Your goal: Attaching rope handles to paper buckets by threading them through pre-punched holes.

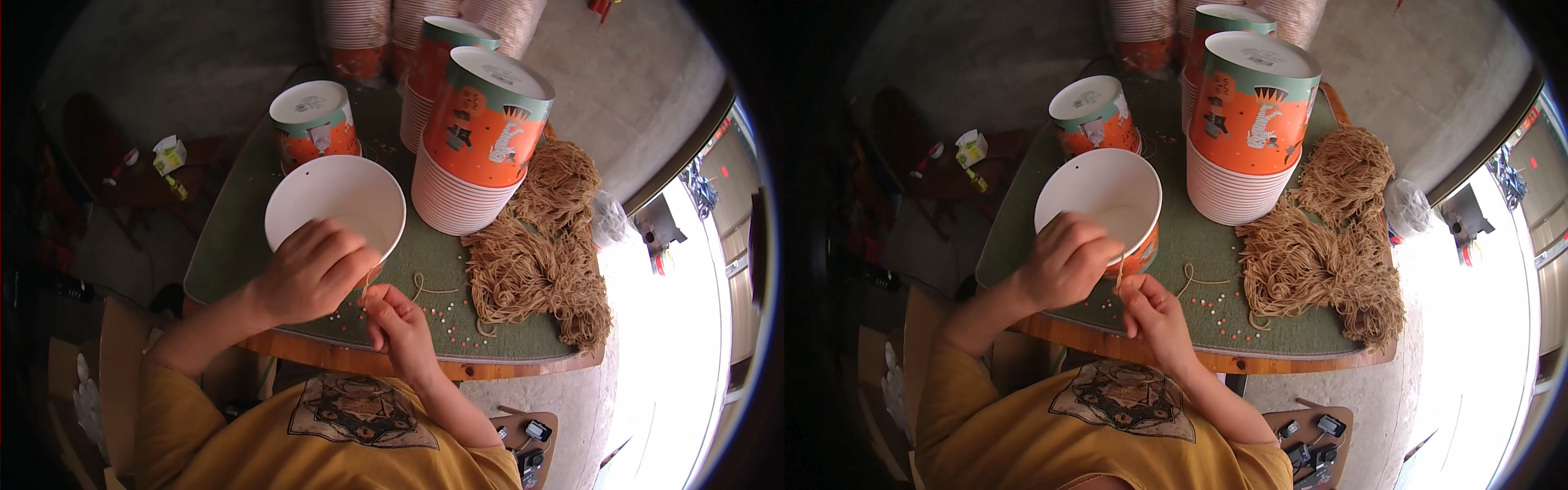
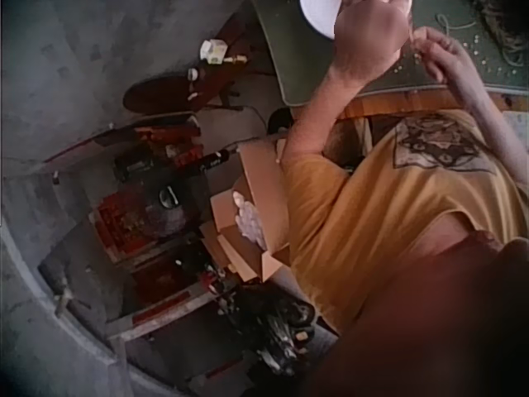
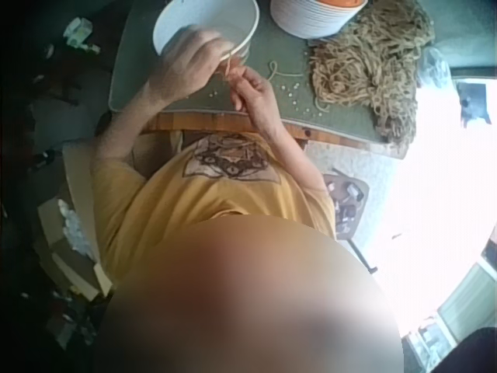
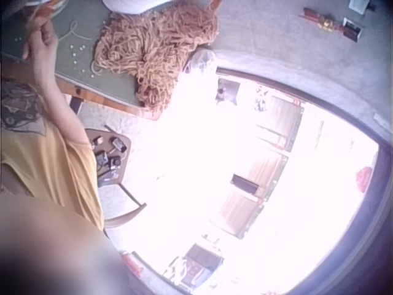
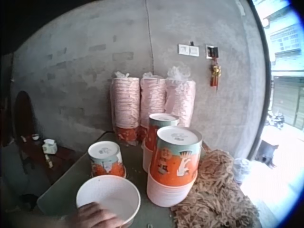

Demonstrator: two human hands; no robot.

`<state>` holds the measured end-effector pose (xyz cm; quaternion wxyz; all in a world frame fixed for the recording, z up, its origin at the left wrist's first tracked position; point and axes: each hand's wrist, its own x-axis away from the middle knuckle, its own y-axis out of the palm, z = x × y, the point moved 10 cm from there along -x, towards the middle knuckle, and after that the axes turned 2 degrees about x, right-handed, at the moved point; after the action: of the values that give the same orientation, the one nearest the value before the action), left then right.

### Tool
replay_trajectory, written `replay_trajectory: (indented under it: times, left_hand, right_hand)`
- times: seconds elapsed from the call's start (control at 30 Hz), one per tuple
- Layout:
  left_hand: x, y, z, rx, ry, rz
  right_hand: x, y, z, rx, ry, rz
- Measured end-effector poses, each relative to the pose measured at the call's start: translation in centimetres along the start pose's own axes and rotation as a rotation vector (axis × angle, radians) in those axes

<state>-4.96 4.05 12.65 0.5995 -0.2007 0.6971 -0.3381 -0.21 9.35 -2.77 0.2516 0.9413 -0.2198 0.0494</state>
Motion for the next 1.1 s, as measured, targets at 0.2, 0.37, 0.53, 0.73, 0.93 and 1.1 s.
replay_trajectory:
  times: [0.2,0.37,0.53,0.73,0.93,1.1]
  left_hand:
    - [6.1,-0.9,1.0,0.256,-0.348,0.148]
    - [8.7,4.2,-2.4,0.835,-0.983,0.030]
    - [10.0,7.3,-2.4,1.320,-1.243,0.019]
    - [11.1,7.4,-3.8,1.346,-1.374,0.311]
    - [11.8,6.9,-5.9,1.211,-1.414,0.471]
    - [11.7,6.9,-7.1,1.148,-1.353,0.444]
  right_hand:
    - [2.7,0.8,0.0,0.279,-0.129,-0.050]
    - [2.9,2.5,0.2,0.490,-0.224,-0.128]
    - [2.5,3.4,0.1,0.649,-0.292,-0.121]
    - [3.2,4.5,-0.9,0.821,-0.551,-0.083]
    - [2.3,4.5,0.0,0.751,-0.417,-0.092]
    - [1.4,4.7,0.6,0.807,-0.391,-0.127]
